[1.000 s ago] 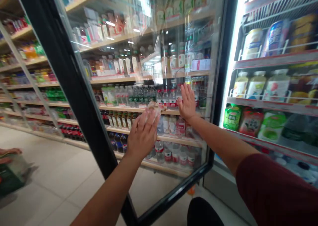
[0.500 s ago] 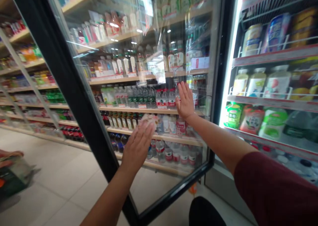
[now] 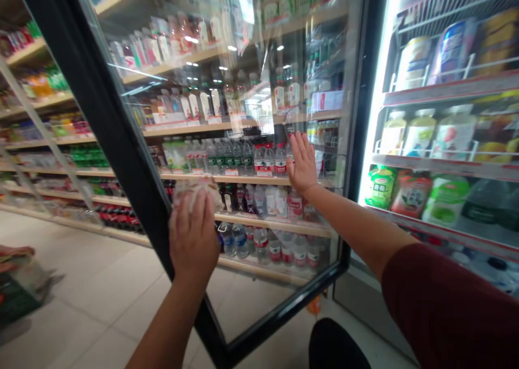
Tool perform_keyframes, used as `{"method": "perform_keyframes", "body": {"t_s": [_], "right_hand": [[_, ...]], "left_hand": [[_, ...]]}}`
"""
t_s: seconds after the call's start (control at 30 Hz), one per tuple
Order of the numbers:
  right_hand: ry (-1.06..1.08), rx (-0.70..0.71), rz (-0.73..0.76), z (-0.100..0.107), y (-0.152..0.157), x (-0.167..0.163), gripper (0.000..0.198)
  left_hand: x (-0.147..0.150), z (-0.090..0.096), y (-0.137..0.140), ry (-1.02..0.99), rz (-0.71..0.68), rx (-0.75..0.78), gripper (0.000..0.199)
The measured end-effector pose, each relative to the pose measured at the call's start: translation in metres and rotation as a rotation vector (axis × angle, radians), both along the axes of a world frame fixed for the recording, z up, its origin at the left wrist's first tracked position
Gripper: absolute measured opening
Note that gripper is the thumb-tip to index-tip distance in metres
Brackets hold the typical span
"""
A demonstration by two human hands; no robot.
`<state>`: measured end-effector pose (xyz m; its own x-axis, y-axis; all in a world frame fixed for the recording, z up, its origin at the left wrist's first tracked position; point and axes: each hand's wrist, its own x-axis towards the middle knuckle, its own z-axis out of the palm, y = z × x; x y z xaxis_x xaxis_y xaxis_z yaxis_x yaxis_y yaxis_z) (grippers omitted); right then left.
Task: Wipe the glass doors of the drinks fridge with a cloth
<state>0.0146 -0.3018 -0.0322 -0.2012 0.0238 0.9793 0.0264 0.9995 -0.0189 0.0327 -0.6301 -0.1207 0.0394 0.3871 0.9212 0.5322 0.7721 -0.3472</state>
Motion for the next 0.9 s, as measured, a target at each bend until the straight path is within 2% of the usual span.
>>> {"method": "perform_keyframes", "body": {"t_s": [0.07,0.17,0.23,0.3,0.4,0.47,0.57,0.63,0.7,0.8,0.83,0.9], "right_hand": [[-0.009,-0.001,-0.001,0.000,0.000,0.000,0.068],[0.000,0.001,0.004,0.000,0.001,-0.001,0.068],[0.016,0.002,0.005,0.000,0.002,-0.002,0.068],[0.031,0.003,0.008,0.000,0.002,-0.002,0.068],[0.039,-0.001,0.016,0.000,0.001,-0.003,0.069],[0.046,-0.001,0.016,0.000,0.001,-0.003,0.068],[0.076,0.012,0.013,-0.001,0.002,-0.005,0.067],[0.089,0.020,0.013,-0.001,0.004,-0.006,0.067],[0.088,0.025,0.017,-0.002,0.005,-0.007,0.067],[0.077,0.026,0.026,-0.002,0.005,-0.008,0.067],[0.073,0.023,0.027,-0.002,0.005,-0.008,0.068],[0.066,0.019,0.030,-0.002,0.005,-0.008,0.068]], "left_hand": [[0.001,-0.009,0.006,0.014,-0.043,-0.037,0.086],[0.004,-0.027,0.020,0.051,-0.158,-0.286,0.085],[0.002,-0.025,0.024,0.049,-0.173,-0.338,0.083],[-0.002,-0.010,0.025,0.013,-0.125,-0.246,0.079],[-0.009,0.007,0.034,-0.003,-0.058,-0.006,0.080],[-0.009,0.001,0.047,0.033,-0.092,-0.026,0.080],[-0.008,-0.022,0.065,0.102,-0.192,-0.285,0.076],[-0.008,-0.027,0.064,0.101,-0.207,-0.354,0.071],[-0.010,-0.023,0.055,0.049,-0.165,-0.287,0.067],[-0.011,-0.019,0.038,-0.003,-0.079,-0.026,0.072],[-0.010,-0.022,0.034,-0.002,-0.076,0.005,0.075],[-0.007,-0.036,0.028,0.021,-0.119,-0.089,0.079]]}}
